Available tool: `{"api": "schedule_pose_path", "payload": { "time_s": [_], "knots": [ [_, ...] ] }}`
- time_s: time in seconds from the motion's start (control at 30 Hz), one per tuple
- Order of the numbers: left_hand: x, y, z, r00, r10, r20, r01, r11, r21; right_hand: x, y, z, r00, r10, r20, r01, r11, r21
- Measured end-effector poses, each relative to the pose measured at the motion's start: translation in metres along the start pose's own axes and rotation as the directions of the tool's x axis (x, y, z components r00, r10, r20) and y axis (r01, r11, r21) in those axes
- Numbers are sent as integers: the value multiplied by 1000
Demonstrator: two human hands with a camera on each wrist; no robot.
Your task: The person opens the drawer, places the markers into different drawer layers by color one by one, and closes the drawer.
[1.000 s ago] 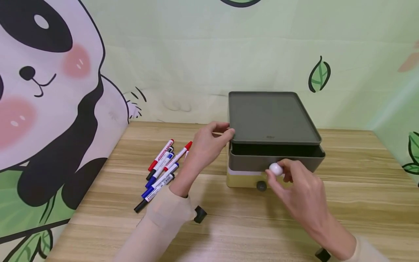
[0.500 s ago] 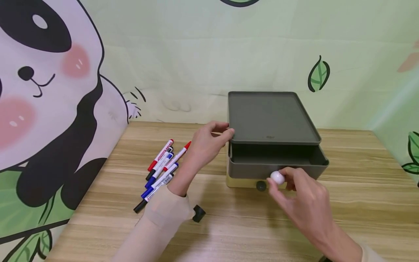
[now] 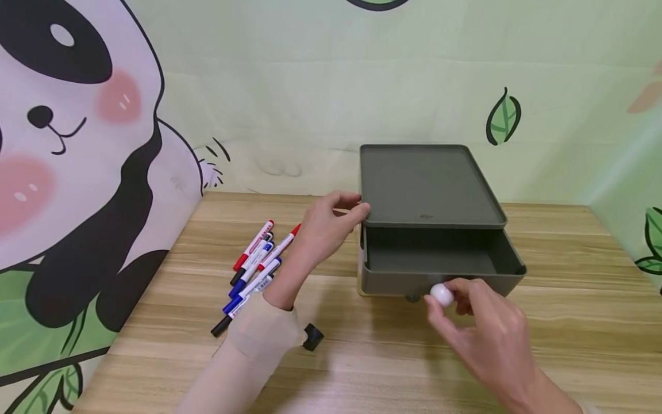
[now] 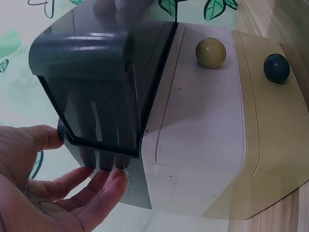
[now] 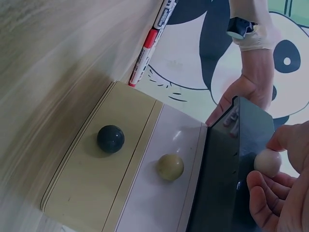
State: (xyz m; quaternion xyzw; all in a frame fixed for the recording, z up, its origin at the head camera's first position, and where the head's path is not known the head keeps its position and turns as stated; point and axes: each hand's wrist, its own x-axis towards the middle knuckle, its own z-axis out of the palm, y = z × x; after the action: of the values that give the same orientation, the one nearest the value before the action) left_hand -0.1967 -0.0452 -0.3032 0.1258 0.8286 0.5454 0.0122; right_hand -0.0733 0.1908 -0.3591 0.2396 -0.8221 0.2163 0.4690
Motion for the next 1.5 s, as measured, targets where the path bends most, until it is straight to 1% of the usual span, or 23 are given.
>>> {"api": "schedule_pose_path", "payload": {
  "time_s": [0.37,0.43,0.57,0.67,1.17,1.23,1.4,1.5],
  "knots": [
    [0,0,-1,1000,-7,-3,7,1000,20,-1,-11,-9,999,-23,-34,23,1000,13],
    [0,0,-1,1000,-9,-2,9,1000,21,-2,-13,-11,999,-19,-28,20,1000,18],
    [0,0,-1,1000,-9,3,9,1000,15,-6,-15,-14,1000,12,10,-12,1000,18],
    [0,1,-1,1000,-7,5,7,1000,12,-8,-17,-16,1000,24,18,-24,1000,20],
    [0,-1,-2,1000,4,9,-4,1000,18,-10,-30,-24,997,-27,-74,29,999,22],
    [0,-1,-2,1000,4,8,-4,1000,19,-10,-33,-26,997,-21,-76,22,1000,12],
    [0,0,-2,1000,-1,4,1,1000,24,-12,-40,-30,999,32,-44,-32,999,-13],
    [0,0,-2,1000,-3,5,3,1000,24,-13,-42,-32,998,51,-37,-51,999,-17]
  ]
}}
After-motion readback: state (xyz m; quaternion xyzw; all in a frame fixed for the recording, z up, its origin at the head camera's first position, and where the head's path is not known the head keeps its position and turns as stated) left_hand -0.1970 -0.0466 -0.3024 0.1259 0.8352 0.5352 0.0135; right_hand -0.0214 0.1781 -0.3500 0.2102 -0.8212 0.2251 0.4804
